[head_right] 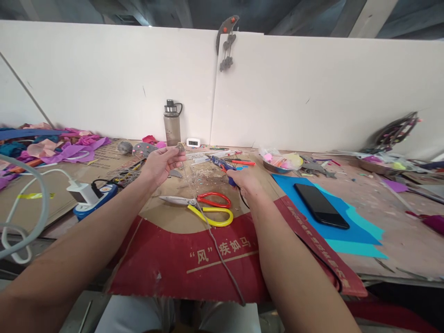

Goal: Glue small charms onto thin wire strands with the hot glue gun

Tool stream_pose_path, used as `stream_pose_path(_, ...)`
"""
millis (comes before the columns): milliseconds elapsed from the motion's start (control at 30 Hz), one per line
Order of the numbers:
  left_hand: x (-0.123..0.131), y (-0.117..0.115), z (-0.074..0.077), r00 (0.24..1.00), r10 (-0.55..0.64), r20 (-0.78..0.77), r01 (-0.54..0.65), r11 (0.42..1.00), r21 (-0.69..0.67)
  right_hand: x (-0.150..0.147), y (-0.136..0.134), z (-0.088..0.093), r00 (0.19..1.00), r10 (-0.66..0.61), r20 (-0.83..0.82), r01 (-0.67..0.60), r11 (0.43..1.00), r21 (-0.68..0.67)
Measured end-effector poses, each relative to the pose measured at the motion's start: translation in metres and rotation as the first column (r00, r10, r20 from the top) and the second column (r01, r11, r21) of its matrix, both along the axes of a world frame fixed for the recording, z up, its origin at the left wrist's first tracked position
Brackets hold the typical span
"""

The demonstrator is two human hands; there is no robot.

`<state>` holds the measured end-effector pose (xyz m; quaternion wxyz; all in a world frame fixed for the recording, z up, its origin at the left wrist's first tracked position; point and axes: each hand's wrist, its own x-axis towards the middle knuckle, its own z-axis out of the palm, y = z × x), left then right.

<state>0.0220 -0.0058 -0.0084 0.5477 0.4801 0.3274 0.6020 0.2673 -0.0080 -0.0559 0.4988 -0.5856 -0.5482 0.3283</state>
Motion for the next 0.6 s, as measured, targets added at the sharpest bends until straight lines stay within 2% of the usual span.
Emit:
stream_pose_path(67, 0.000, 0.000, 0.000, 1.000, 0.012, 0.012, -0.012, 1.000, 0.001, -0.007, -0.005, 0.010, 0.990, -0.009, -0.138, -0.004, 0.995, -0.095)
stream_pose_path(133, 0.000, 0.001, 0.000, 1.000, 0.020, 0.012, -0.020, 1.000, -0.003, -0.015, -0.012, 0.021, 0.942, -0.013, -0.336, -0.049, 0.983, -0.176)
stream_pose_path(200, -0.001, 0.002, -0.001, 0.999, 0.034, 0.004, -0.034, 0.999, -0.012, -0.022, -0.019, 0.031, 0.848, -0.045, -0.528, -0.090, 0.970, -0.227)
stream_pose_path(267, -0.001, 0.003, -0.001, 0.998, 0.058, 0.000, -0.058, 0.998, -0.019, -0.026, -0.024, 0.039, 0.742, -0.085, -0.665, -0.061, 0.979, -0.193)
stream_pose_path(333, -0.002, 0.004, -0.001, 0.997, 0.081, 0.003, -0.081, 0.997, -0.016, -0.026, -0.027, 0.044, 0.682, -0.081, -0.727, 0.037, 0.996, -0.076)
stream_pose_path(400, -0.003, 0.004, -0.001, 0.996, 0.091, 0.005, -0.091, 0.996, 0.004, -0.025, -0.030, 0.048, 0.650, -0.018, -0.760, 0.042, 0.999, 0.012)
stream_pose_path(467, -0.003, 0.005, -0.001, 0.995, 0.102, 0.004, -0.102, 0.994, 0.038, -0.025, -0.033, 0.049, 0.626, 0.083, -0.775, -0.101, 0.995, 0.024)
stream_pose_path(533, -0.002, 0.005, -0.001, 0.992, 0.125, 0.006, -0.125, 0.989, 0.077, -0.028, -0.037, 0.049, 0.603, 0.178, -0.777, -0.264, 0.964, 0.016)
stream_pose_path(600, -0.002, 0.005, -0.001, 0.989, 0.149, 0.023, -0.150, 0.983, 0.109, -0.033, -0.040, 0.048, 0.624, 0.240, -0.743, -0.289, 0.955, 0.066)
